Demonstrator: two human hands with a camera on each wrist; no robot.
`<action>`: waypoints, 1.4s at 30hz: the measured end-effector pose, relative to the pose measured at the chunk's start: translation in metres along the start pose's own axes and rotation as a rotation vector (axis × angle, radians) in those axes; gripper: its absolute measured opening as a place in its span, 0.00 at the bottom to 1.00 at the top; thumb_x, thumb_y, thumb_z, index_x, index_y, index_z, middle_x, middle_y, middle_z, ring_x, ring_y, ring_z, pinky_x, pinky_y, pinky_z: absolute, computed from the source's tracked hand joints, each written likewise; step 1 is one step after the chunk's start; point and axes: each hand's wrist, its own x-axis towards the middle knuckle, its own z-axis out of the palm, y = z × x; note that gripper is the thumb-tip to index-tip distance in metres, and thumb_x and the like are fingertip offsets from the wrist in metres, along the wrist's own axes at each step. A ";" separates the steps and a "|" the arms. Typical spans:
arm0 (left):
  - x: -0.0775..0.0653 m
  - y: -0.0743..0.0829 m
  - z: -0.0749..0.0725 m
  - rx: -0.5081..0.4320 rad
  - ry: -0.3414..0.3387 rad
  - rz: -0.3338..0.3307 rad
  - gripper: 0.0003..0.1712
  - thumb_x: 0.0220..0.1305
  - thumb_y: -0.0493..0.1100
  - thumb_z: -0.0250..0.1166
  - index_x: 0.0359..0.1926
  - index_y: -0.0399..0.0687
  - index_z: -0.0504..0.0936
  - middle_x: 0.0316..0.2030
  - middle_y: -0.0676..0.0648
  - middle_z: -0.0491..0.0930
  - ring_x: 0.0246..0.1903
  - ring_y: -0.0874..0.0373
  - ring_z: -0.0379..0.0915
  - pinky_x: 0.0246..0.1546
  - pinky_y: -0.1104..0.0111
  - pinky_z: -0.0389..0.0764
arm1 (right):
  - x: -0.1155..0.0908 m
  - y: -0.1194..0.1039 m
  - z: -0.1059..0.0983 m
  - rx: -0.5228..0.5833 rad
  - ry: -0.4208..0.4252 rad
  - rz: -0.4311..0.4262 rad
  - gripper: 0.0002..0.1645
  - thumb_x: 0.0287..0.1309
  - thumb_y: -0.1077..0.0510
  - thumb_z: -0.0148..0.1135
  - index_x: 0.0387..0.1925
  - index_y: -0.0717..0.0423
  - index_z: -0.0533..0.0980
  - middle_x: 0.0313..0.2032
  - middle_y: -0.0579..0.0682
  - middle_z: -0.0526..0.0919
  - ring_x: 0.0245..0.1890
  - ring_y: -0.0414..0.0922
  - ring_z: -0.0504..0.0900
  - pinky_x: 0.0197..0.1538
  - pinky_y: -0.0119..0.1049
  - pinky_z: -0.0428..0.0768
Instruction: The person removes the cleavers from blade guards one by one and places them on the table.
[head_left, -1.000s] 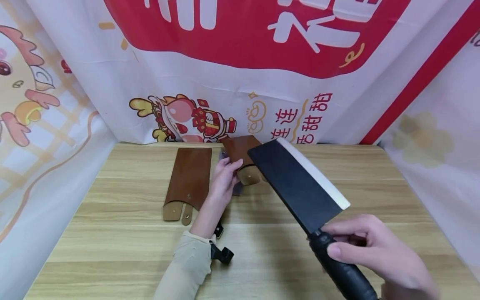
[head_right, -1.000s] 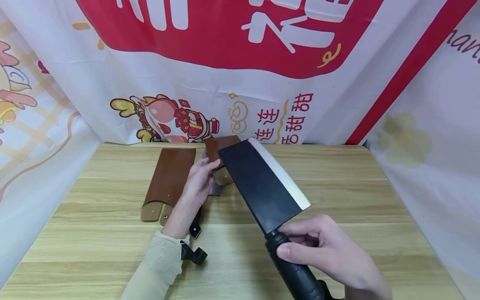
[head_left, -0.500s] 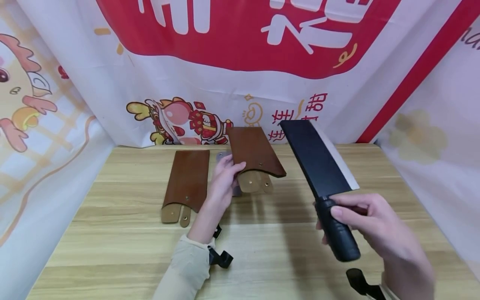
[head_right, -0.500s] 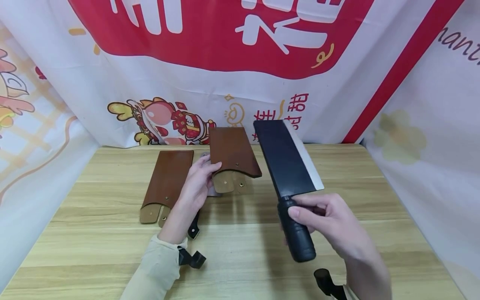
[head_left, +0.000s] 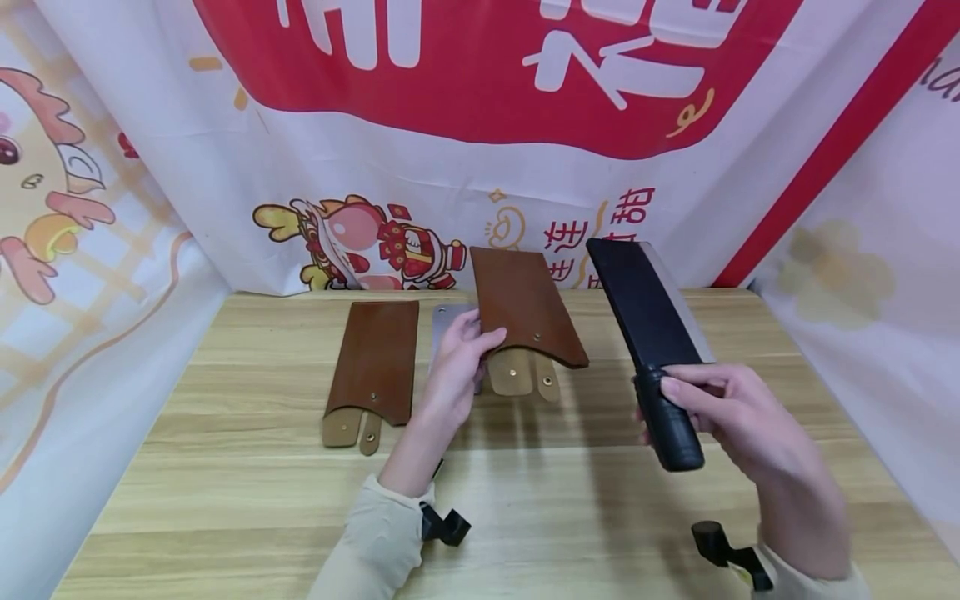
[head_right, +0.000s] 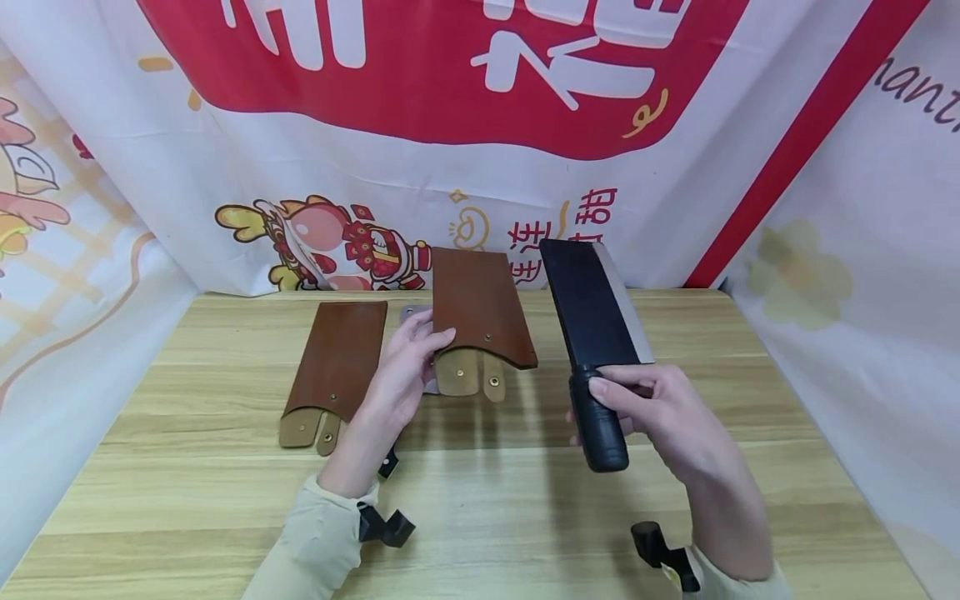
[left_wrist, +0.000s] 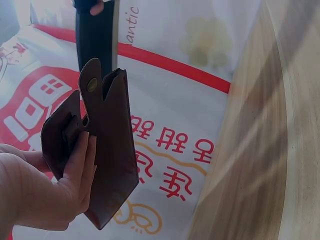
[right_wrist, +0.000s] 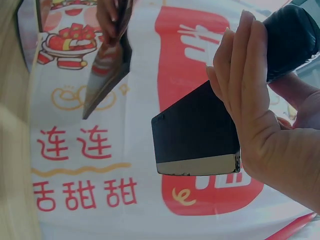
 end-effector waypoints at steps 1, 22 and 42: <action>-0.001 0.000 0.000 0.003 -0.003 0.001 0.35 0.69 0.32 0.65 0.73 0.40 0.64 0.66 0.40 0.75 0.46 0.58 0.79 0.44 0.69 0.77 | 0.001 0.001 -0.001 0.001 0.004 0.010 0.24 0.77 0.72 0.43 0.49 0.57 0.86 0.38 0.61 0.89 0.35 0.53 0.90 0.39 0.43 0.88; -0.004 -0.007 0.008 0.060 -0.047 -0.028 0.36 0.70 0.34 0.65 0.75 0.43 0.63 0.67 0.41 0.74 0.51 0.51 0.79 0.47 0.66 0.75 | 0.023 0.027 -0.019 0.040 0.074 0.134 0.16 0.77 0.68 0.49 0.48 0.61 0.84 0.39 0.60 0.89 0.38 0.53 0.91 0.42 0.42 0.88; 0.007 -0.040 0.013 0.097 -0.049 -0.097 0.39 0.70 0.33 0.64 0.78 0.40 0.59 0.68 0.40 0.73 0.58 0.47 0.77 0.59 0.58 0.75 | 0.039 0.057 -0.037 0.000 0.135 0.291 0.16 0.76 0.62 0.55 0.51 0.72 0.81 0.39 0.60 0.89 0.39 0.53 0.91 0.43 0.41 0.88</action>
